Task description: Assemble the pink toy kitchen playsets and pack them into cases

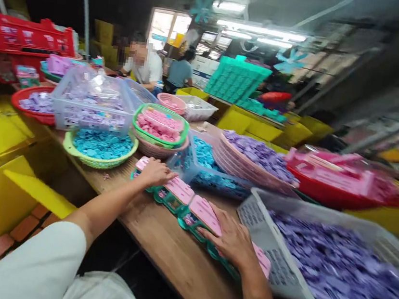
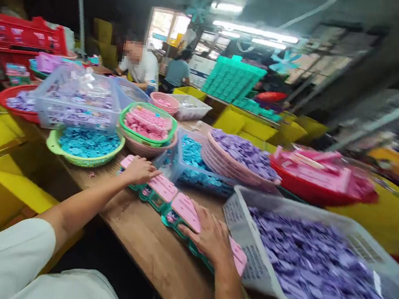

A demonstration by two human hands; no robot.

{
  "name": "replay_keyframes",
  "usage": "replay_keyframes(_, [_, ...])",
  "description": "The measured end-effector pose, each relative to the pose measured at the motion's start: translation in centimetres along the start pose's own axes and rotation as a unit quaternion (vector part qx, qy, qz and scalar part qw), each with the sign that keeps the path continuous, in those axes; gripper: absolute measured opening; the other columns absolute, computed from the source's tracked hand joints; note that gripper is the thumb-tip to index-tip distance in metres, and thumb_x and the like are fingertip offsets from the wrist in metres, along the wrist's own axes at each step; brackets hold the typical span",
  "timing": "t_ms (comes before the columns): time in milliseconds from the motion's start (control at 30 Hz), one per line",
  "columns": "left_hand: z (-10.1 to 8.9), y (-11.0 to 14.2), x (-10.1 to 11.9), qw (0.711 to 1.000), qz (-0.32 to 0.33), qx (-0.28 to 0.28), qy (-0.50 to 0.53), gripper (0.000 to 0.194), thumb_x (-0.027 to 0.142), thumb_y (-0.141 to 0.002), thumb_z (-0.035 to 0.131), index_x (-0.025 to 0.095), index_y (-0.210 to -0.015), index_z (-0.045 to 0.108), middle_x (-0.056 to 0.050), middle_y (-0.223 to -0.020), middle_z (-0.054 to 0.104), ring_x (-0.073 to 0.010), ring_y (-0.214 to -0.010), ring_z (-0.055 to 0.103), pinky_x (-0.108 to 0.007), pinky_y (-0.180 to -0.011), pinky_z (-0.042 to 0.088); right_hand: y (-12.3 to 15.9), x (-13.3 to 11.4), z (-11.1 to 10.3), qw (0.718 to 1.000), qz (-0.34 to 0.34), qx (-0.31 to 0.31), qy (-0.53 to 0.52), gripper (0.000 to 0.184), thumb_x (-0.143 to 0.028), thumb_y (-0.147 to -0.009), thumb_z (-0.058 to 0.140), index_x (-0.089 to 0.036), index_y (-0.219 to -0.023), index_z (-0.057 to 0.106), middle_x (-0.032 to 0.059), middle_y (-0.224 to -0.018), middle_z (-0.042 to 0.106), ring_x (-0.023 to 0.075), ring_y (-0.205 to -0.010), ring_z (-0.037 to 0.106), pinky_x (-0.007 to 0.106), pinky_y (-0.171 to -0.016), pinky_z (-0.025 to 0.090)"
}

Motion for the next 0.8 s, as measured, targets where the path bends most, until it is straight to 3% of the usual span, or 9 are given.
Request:
replay_keyframes(133, [0.7, -1.6, 3.5, 0.999, 0.034, -0.018, 0.025, 0.054, 0.061, -0.100, 0.040, 0.025, -0.103, 0.079, -0.009, -0.107, 0.077, -0.0254, -0.106, 0.067, -0.038, -0.088, 0.040, 3.7, 2.9, 1.2, 0.998, 0.057, 0.002, 0.023, 0.080, -0.071, -0.086, 0.050, -0.034, -0.155, 0.035, 0.0108, -0.141, 0.059, 0.0356, -0.124, 0.060, 0.053, -0.090, 0.052])
replay_keyframes(233, [-0.2, -1.1, 5.3, 0.997, 0.073, -0.027, 0.031, 0.049, 0.058, -0.100, 0.042, 0.025, -0.109, 0.077, -0.010, -0.114, 0.076, -0.0260, -0.109, 0.067, -0.037, -0.089, 0.041, 5.0, 2.1, 0.0, 0.996, 0.089, 0.000, 0.025, 0.080, -0.068, -0.086, 0.054, -0.031, -0.154, 0.037, 0.0127, -0.141, 0.059, 0.0364, -0.124, 0.059, 0.054, -0.093, 0.051])
replay_keyframes(300, [-1.4, 0.0, 4.3, 0.995, 0.097, -0.025, 0.026, 0.049, 0.053, -0.102, 0.038, 0.023, -0.120, 0.072, -0.012, -0.122, 0.072, -0.0283, -0.113, 0.065, -0.039, -0.089, 0.041, 3.6, -0.1, -1.4, 0.997, 0.075, -0.002, 0.021, 0.081, -0.064, -0.083, 0.062, -0.028, -0.153, 0.042, 0.0146, -0.142, 0.059, 0.0360, -0.128, 0.057, 0.054, -0.101, 0.047])
replay_keyframes(367, [-2.0, 0.2, 1.9, 0.994, 0.110, -0.018, 0.015, 0.052, 0.049, -0.103, 0.033, 0.019, -0.131, 0.066, -0.018, -0.127, 0.069, -0.0338, -0.113, 0.064, -0.043, -0.088, 0.041, 0.9, -1.9, -2.7, 0.999, 0.036, -0.015, 0.018, 0.087, -0.063, -0.080, 0.069, -0.024, -0.153, 0.042, 0.0150, -0.146, 0.055, 0.0339, -0.132, 0.053, 0.051, -0.109, 0.042])
replay_keyframes(500, [-1.2, -2.1, -2.1, 0.995, 0.093, 0.007, -0.035, 0.062, 0.064, -0.099, 0.030, 0.026, -0.136, 0.063, -0.014, -0.121, 0.072, -0.0357, -0.110, 0.063, -0.046, -0.089, 0.040, -2.7, -2.1, -3.8, 0.998, 0.054, -0.027, 0.011, 0.093, -0.067, -0.080, 0.069, -0.024, -0.155, 0.037, 0.0146, -0.149, 0.052, 0.0312, -0.134, 0.049, 0.049, -0.111, 0.036])
replay_keyframes(633, [-0.5, -2.4, -2.0, 0.993, 0.105, 0.002, -0.054, 0.065, 0.064, -0.098, 0.027, 0.026, -0.138, 0.062, -0.014, -0.121, 0.072, -0.0361, -0.108, 0.062, -0.047, -0.088, 0.040, -2.2, -2.0, -3.5, 0.997, 0.066, -0.023, 0.012, 0.096, -0.071, -0.079, 0.068, -0.024, -0.156, 0.036, 0.0146, -0.145, 0.054, 0.0320, -0.131, 0.049, 0.049, -0.108, 0.037])
replay_keyframes(800, [-1.3, -2.1, -1.3, 0.994, 0.089, -0.013, -0.061, 0.061, 0.064, -0.099, 0.028, 0.030, -0.139, 0.060, -0.010, -0.122, 0.072, -0.0336, -0.110, 0.061, -0.045, -0.090, 0.040, -1.8, -2.0, -3.5, 0.998, 0.051, -0.022, 0.001, 0.094, -0.073, -0.081, 0.064, -0.022, -0.155, 0.037, 0.0158, -0.142, 0.056, 0.0331, -0.129, 0.051, 0.050, -0.106, 0.037])
Point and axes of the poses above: each hand's wrist, its own y-axis away from the middle knuckle, its own z-axis out of the palm, x = y × z, the point moved 2 cm from there along -y, towards the middle knuckle
